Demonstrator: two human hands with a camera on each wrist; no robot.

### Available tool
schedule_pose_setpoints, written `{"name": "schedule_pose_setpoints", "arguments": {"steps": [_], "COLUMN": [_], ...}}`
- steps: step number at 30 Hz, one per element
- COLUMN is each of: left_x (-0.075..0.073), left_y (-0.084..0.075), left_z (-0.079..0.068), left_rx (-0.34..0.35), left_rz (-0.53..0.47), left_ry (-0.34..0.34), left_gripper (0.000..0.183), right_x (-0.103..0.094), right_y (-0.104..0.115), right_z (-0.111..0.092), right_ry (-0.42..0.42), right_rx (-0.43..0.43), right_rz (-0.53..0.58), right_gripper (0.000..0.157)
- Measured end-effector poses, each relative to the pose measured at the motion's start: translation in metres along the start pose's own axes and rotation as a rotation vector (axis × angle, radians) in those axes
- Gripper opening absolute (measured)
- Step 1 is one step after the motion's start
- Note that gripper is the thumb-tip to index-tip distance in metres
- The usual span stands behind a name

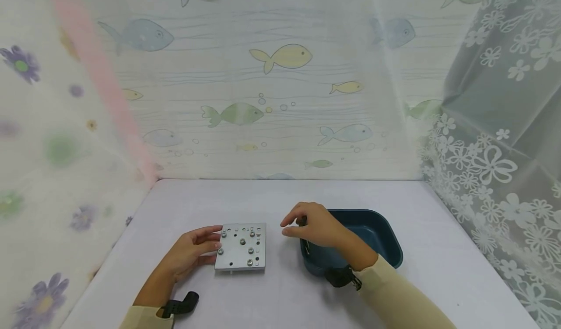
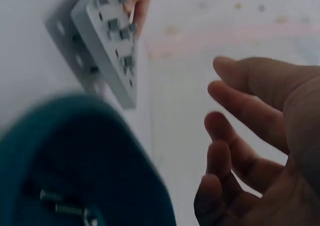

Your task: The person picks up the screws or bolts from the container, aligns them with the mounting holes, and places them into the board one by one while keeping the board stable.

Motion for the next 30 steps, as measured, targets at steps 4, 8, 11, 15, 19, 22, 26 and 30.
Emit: {"name": "schedule_pose_setpoints", "arguments": {"steps": [4, 8, 11, 15, 19, 22, 26, 30], "left_x": [0.000, 0.000, -0.001, -0.002, -0.002, -0.001, -0.001, -0.001], "left_y": [0.000, 0.001, 0.001, 0.002, 0.002, 0.001, 0.000, -0.001], "left_z": [0.001, 0.003, 0.004, 0.005, 0.005, 0.005, 0.005, 0.004], "left_rx": [0.002, 0.002, 0.002, 0.007, 0.006, 0.003, -0.001, -0.005], "left_rz": [0.001, -0.006, -0.012, -0.013, -0.013, -0.012, -0.009, -0.013], "left_ry": [-0.008, -0.010, -0.006, 0.003, 0.006, 0.001, -0.004, -0.005], "left_gripper": [0.067, 0.067, 0.067, 0.067, 0.067, 0.066, 0.066, 0.066], "right_x": [-0.014, -0.027, -0.033, -0.035, -0.031, -0.027, -0.021, -0.017], "right_y": [-0.018, -0.034, -0.046, -0.060, -0.072, -0.078, -0.086, -0.090], "right_z": [-0.001, -0.001, -0.001, 0.002, 0.004, 0.007, 0.010, 0.012], "right_ry": [0.107, 0.189, 0.226, 0.267, 0.324, 0.363, 0.395, 0.413], "right_rx": [0.001, 0.005, 0.016, 0.036, 0.032, 0.022, 0.032, 0.052], "right_rz": [0.111, 0.186, 0.204, 0.202, 0.192, 0.169, 0.126, 0.087], "right_gripper": [0.011, 0.014, 0.017, 0.019, 0.021, 0.022, 0.023, 0.024]}}
Point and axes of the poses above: each hand's wrist, its own z-axis towards the middle knuckle, its own x-axis out of the palm, y = z × x, the point moved 2 cm from there along z, towards the middle knuckle, and after that the axes turned 4 degrees about -y, right-handed, at the moved point
